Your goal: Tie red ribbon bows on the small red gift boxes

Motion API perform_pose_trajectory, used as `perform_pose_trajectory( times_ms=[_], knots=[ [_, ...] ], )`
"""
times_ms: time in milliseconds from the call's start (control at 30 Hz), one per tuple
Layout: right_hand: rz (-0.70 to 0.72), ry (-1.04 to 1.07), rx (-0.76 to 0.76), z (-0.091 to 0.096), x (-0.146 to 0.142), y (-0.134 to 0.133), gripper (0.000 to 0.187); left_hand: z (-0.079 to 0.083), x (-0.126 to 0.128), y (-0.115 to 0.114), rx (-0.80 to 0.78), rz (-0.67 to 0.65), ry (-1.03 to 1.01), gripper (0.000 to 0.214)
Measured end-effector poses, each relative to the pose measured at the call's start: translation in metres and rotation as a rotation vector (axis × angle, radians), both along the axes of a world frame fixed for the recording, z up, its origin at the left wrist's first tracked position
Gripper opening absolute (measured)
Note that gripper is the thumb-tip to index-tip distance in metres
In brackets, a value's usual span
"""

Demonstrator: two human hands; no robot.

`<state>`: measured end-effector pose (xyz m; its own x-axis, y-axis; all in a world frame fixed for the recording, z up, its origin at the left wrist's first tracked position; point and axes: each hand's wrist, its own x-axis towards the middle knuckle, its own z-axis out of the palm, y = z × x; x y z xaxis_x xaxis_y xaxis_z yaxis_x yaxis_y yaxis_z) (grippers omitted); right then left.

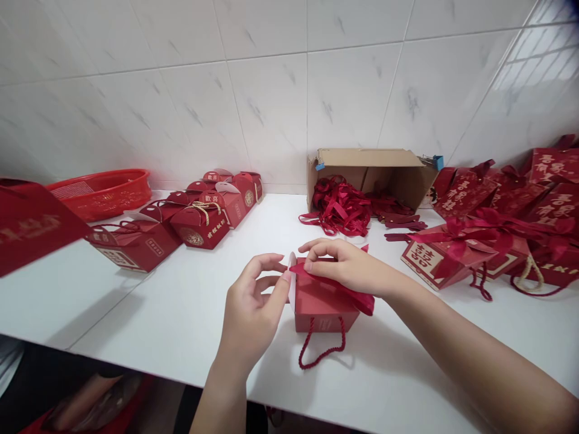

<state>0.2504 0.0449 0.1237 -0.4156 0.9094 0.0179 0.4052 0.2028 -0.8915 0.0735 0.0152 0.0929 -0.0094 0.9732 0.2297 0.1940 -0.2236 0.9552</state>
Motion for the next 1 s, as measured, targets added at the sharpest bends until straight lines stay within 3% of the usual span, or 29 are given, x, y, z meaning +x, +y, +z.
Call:
perform_pose_trajectory(
  times_ms=[400, 667, 767, 900, 1000],
  knots=[
    [0.211, 0.009, 0.111, 0.000, -0.002, 0.001, 0.019, 0.005, 0.000, -0.013, 0.020, -0.032, 0.133, 0.023],
    [0.143, -0.004, 0.122, 0.002, -0.003, -0.002, 0.017, 0.000, -0.003, 0.000, -0.035, -0.090, 0.160, 0.025],
    [0.003, -0.007, 0.117, 0.009, 0.004, -0.002, 0.024, -0.002, -0.023, 0.008, 0.053, 0.068, 0.319, 0.024],
    [-0.196, 0.008, 0.220, 0.019, 0.027, -0.003, 0.030, -0.011, -0.070, 0.021, 0.205, 0.404, 0.743, 0.022],
    [-0.221, -0.029, 0.232, 0.019, 0.044, -0.009, 0.032, -0.020, -0.091, 0.030, 0.286, 0.462, 0.857, 0.019]
  ],
)
